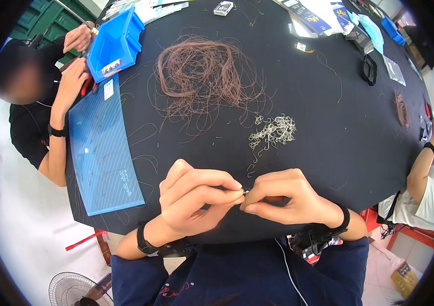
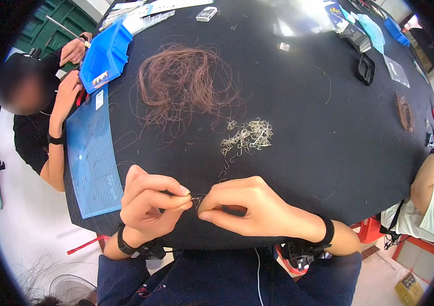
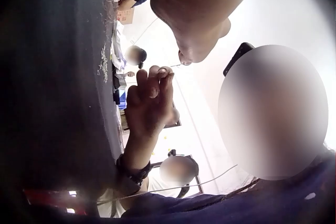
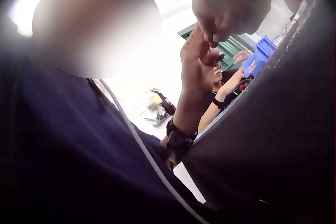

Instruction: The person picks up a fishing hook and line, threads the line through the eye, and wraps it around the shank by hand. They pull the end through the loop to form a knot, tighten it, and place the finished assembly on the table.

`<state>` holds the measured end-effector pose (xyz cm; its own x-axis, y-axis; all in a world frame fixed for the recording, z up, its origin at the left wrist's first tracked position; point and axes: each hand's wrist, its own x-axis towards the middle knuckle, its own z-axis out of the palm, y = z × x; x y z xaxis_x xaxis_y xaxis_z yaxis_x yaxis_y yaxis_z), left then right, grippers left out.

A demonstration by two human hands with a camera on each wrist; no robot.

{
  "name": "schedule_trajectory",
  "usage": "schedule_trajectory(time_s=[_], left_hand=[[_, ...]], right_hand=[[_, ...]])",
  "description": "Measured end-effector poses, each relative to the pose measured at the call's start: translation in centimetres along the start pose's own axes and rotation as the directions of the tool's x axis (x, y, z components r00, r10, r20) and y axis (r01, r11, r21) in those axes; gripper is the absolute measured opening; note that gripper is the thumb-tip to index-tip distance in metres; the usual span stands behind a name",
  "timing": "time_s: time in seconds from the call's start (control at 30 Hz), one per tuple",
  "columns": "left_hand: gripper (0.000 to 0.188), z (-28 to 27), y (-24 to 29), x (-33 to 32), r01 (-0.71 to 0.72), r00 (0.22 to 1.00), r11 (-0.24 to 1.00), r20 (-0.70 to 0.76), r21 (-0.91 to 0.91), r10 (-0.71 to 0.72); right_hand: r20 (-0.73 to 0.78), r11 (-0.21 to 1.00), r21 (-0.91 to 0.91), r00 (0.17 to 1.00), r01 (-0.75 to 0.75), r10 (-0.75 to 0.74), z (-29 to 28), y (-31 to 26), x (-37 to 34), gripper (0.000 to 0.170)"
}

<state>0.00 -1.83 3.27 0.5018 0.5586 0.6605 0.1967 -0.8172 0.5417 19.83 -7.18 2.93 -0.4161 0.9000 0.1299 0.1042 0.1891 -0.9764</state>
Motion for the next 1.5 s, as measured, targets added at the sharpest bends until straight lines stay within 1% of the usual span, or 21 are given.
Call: schedule_trajectory(time_s=[0.1, 0.23, 0.3, 0.37, 0.47, 0.5, 0.53, 0.6, 0.67, 0.73, 0.8, 0.87, 0.9, 1.0, 1.13, 1.2, 1.27, 1.3, 1.37, 1.47, 1.5], left_hand=[[0.023, 0.0, -0.1, 0.1, -0.003, 1.0, 0.999, -0.024, 0.031, 0.004], [0.022, 0.3, -0.1, 0.1, -0.03, 0.999, 0.997, 0.016, 0.072, 0.029], [0.022, 0.6, -0.1, -0.1, -0.029, 0.998, 0.996, 0.061, 0.086, 0.024], [0.021, 0.9, -0.1, -0.2, -0.038, 0.994, 0.998, 0.107, 0.044, 0.033], [0.02, 1.3, 0.3, -0.4, -0.052, 0.988, 0.999, 0.148, -0.018, 0.054], [0.02, 1.5, 0.5, -0.5, -0.049, 0.987, 0.997, 0.151, -0.055, 0.057], [0.02, 1.6, 0.6, -0.6, -0.046, 0.986, 0.995, 0.154, -0.093, 0.06], [0.021, 1.2, 0.8, -0.6, -0.015, 0.985, 0.99, 0.17, -0.14, 0.039], [0.022, 0.7, 0.7, -0.5, 0.003, 0.983, 0.984, 0.182, -0.176, 0.03], [0.022, 0.6, 0.5, -0.3, 0.026, 0.995, 0.991, 0.103, -0.13, -0.013], [0.023, 0.4, 0.4, -0.1, 0.063, 0.997, 0.995, 0.04, -0.072, -0.061], [0.021, 0.5, -0.2, 0.0, 0.017, 0.999, 0.999, -0.039, 0.04, -0.015], [0.021, 0.6, -0.4, 0.0, 0.0, 0.999, 0.998, -0.04, 0.068, 0.003], [0.02, 0.9, -0.6, 0.0, -0.046, 0.999, 0.991, -0.018, 0.124, 0.049], [0.019, 1.3, -0.4, -0.1, -0.1, 0.992, 0.99, 0.09, 0.1, 0.091], [0.017, 1.5, -0.1, -0.5, -0.1, 0.985, 0.994, 0.148, 0.049, 0.092], [0.017, 1.7, 0.1, -0.6, -0.088, 0.985, 0.995, 0.144, -0.045, 0.093], [0.018, 1.7, 0.3, -0.7, -0.067, 0.987, 0.994, 0.138, -0.088, 0.079], [0.018, 1.5, 0.4, -0.6, -0.045, 0.987, 0.987, 0.146, -0.154, 0.067], [0.02, 0.9, 0.4, -0.3, -0.02, 0.995, 0.989, 0.095, -0.15, 0.034], [0.022, 0.7, 0.5, -0.3, 0.009, 0.998, 0.99, 0.069, -0.139, 0.0]], right_hand=[[-0.03, 0.986, -0.007, 0.985, 0.169, -0.169, 0.5, 0.9, -0.1, 0.008], [0.016, 0.954, -0.158, 0.966, 0.256, -0.257, -0.2, -0.1, -0.2, 0.012], [-0.026, 0.946, -0.159, 0.957, 0.281, -0.289, -0.5, -0.1, -0.2, 0.012], [-0.092, 0.941, -0.143, 0.943, 0.305, -0.32, -0.8, 0.0, 0.0, 0.012], [-0.229, 0.957, -0.21, 0.942, 0.199, -0.246, -1.1, -0.2, 0.1, 0.01], [-0.251, 0.961, -0.228, 0.944, 0.157, -0.214, -1.2, -0.1, 0.1, 0.009], [-0.252, 0.972, -0.22, 0.957, 0.087, -0.143, -1.3, 0.0, 0.1, 0.007], [-0.237, 0.986, -0.168, 0.97, 0.006, -0.046, -0.9, 0.3, 0.3, 0.005], [-0.177, 0.994, -0.113, 0.984, -0.008, -0.012, -0.3, 1.0, 0.5, 0.004], [-0.087, 0.995, -0.093, 0.996, -0.046, 0.038, 0.1, 1.1, 0.5, 0.003], [-0.046, 0.994, -0.082, 0.996, -0.076, 0.073, 0.2, 0.7, 0.4, 0.005], [-0.034, 0.995, -0.068, 0.996, 0.08, -0.082, 0.7, 1.4, 0.3, 0.006], [-0.03, 0.986, -0.059, 0.987, 0.156, -0.158, 0.8, 1.6, 0.3, 0.007], [0.055, 0.968, -0.097, 0.972, 0.232, -0.228, 0.1, 0.7, 0.2, 0.009], [-0.064, 0.968, -0.067, 0.967, 0.243, -0.248, -0.9, 0.5, 0.2, 0.009], [-0.168, 0.97, -0.13, 0.96, 0.205, -0.225, -1.1, 0.6, 0.2, 0.007], [-0.235, 0.98, -0.189, 0.967, 0.057, -0.101, -1.2, 0.5, 0.2, 0.006], [-0.263, 0.987, -0.154, 0.962, 0.034, -0.074, -0.9, 0.8, 0.3, 0.005], [-0.227, 0.995, -0.096, 0.974, -0.005, -0.017, -0.4, 1.3, 0.5, 0.004], [-0.128, 0.997, -0.041, 0.99, -0.068, 0.063, 0.2, 1.5, 0.5, 0.002], [-0.098, 0.997, -0.027, 0.993, -0.071, 0.068, 0.3, 1.4, 0.4, 0.003]])
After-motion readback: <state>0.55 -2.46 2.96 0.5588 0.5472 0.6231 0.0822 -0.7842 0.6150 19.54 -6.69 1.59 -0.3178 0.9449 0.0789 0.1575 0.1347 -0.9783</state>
